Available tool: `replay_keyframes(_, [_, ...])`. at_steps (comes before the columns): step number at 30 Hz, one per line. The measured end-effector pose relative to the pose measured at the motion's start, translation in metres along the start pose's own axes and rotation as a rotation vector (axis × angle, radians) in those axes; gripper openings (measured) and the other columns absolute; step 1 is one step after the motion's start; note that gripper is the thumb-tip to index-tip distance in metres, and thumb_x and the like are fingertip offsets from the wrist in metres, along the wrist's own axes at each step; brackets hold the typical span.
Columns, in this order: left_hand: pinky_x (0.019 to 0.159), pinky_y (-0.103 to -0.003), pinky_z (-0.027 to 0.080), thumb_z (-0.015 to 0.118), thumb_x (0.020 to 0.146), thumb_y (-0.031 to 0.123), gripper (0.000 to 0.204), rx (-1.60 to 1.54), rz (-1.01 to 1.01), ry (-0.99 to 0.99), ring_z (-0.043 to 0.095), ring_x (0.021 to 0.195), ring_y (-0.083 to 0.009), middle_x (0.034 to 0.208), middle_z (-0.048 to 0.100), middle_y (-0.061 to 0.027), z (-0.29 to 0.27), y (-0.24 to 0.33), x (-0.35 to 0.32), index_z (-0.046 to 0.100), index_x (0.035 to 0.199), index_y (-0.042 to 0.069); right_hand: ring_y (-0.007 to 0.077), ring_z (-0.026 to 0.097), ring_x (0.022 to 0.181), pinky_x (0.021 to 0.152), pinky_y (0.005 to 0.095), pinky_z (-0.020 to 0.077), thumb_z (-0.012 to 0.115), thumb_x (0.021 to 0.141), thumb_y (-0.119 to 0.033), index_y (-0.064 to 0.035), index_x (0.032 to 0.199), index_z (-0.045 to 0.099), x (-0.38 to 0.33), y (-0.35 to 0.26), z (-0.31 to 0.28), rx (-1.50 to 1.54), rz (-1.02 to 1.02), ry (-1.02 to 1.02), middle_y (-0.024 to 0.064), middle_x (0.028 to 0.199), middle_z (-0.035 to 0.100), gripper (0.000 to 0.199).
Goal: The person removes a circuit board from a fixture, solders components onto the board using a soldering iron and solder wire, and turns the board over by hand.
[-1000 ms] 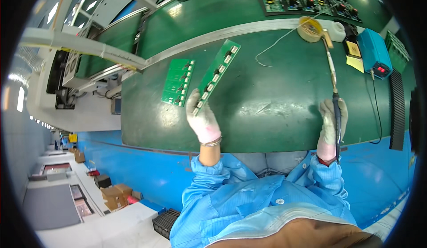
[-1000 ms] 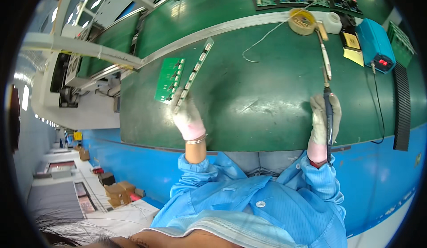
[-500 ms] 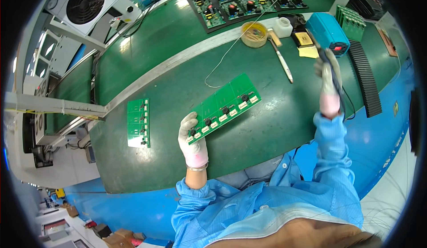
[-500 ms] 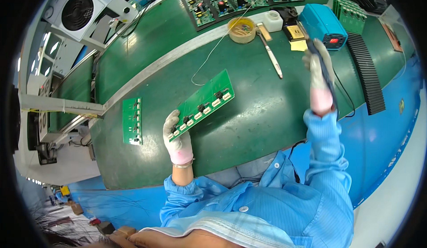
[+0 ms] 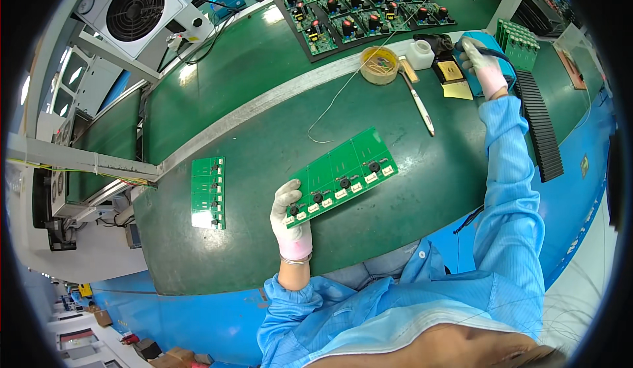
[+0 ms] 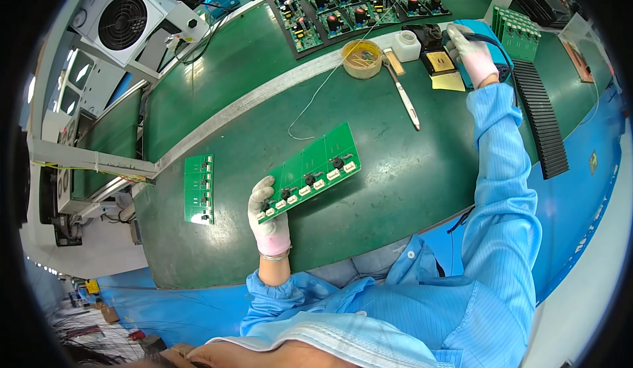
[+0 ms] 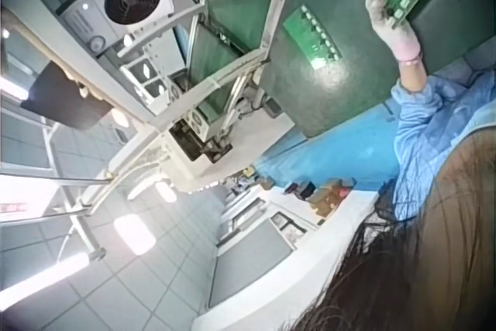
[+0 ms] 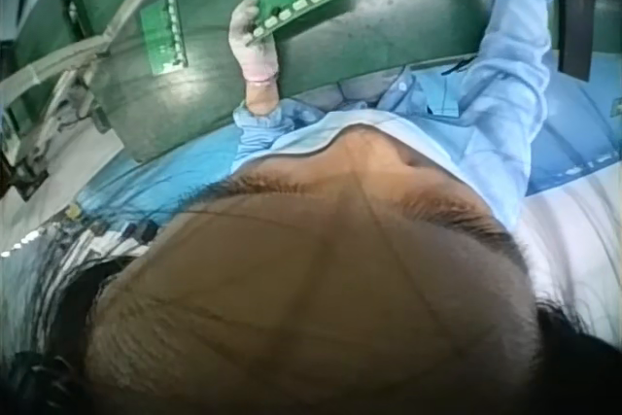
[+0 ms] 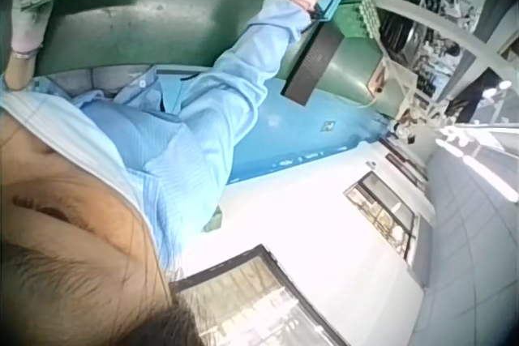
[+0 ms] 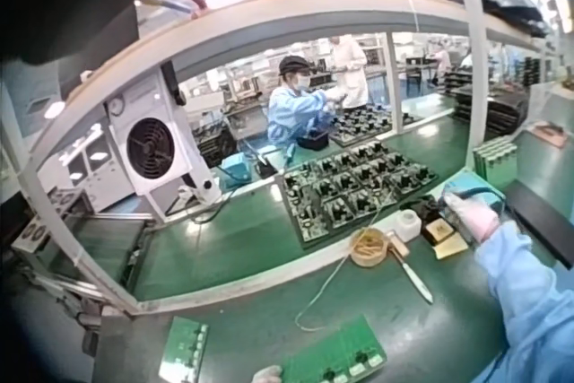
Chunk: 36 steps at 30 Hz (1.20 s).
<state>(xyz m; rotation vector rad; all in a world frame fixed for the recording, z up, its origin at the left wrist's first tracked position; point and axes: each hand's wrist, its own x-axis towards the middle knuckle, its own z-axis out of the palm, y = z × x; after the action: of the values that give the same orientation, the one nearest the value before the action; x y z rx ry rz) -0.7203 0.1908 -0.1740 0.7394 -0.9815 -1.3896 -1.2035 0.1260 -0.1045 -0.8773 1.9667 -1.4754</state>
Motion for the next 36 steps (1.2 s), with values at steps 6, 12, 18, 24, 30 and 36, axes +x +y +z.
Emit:
replay_keyframes(6, [0.098,-0.035,0.036,0.073,0.072,0.011,0.020,-0.001,-0.043,0.007,0.049,0.114,-0.0250,0.121,0.056,-0.0108,0.000,0.000,-0.001,0.067,0.091,0.007,0.0118,0.055,0.074,0.063,0.0208,0.0434,0.061,0.089,-0.028,-0.0010,0.119,0.059,0.003,0.023,0.019,0.150,-0.087,-0.006,0.0072,0.092,0.062,0.040])
replay_keyframes(12, [0.098,-0.035,0.036,0.072,0.072,0.010,0.019,-0.067,-0.060,0.003,0.049,0.114,-0.0251,0.120,0.056,-0.0113,0.000,0.000,-0.002,0.067,0.090,0.006,0.0141,0.060,0.082,0.071,0.0229,0.0487,0.063,0.088,-0.025,0.0008,0.119,0.059,0.001,0.056,0.032,0.605,-0.038,0.085,0.0098,0.098,0.064,0.041])
replay_keyframes(18, [0.097,-0.036,0.037,0.073,0.071,0.010,0.021,0.028,-0.040,-0.007,0.049,0.114,-0.0256,0.120,0.056,-0.0119,0.000,0.000,0.000,0.066,0.091,0.006,0.0160,0.061,0.088,0.077,0.0257,0.0509,0.063,0.088,-0.025,0.0037,0.125,0.052,0.012,0.064,0.018,0.492,-0.007,0.061,0.0137,0.107,0.064,0.048])
replay_keyframes(24, [0.101,-0.038,0.038,0.072,0.076,0.015,0.020,0.089,0.049,-0.060,0.049,0.116,-0.0262,0.123,0.055,-0.0107,-0.003,-0.001,-0.002,0.066,0.093,0.007,0.0171,0.060,0.090,0.077,0.0255,0.0482,0.063,0.088,-0.019,0.0042,0.134,0.043,-0.029,0.046,0.032,0.456,0.049,-0.072,0.0168,0.114,0.061,0.056])
replay_keyframes(30, [0.098,-0.037,0.037,0.074,0.072,0.014,0.023,0.057,0.044,-0.033,0.049,0.115,-0.0269,0.121,0.055,-0.0126,-0.005,-0.003,-0.001,0.065,0.092,0.005,0.0162,0.057,0.092,0.080,0.0236,0.0433,0.064,0.085,-0.018,0.0018,0.140,0.037,-0.133,0.027,0.064,0.312,-0.113,-0.385,0.0145,0.118,0.057,0.065])
replay_keyframes(36, [0.099,-0.038,0.037,0.072,0.076,0.017,0.021,0.050,0.062,0.000,0.049,0.115,-0.0268,0.122,0.055,-0.0121,-0.004,-0.004,0.000,0.065,0.093,0.005,0.0172,0.059,0.093,0.081,0.0254,0.0476,0.062,0.085,-0.014,0.0009,0.135,0.046,-0.174,0.034,0.124,0.176,-0.133,-0.519,0.0139,0.115,0.060,0.054])
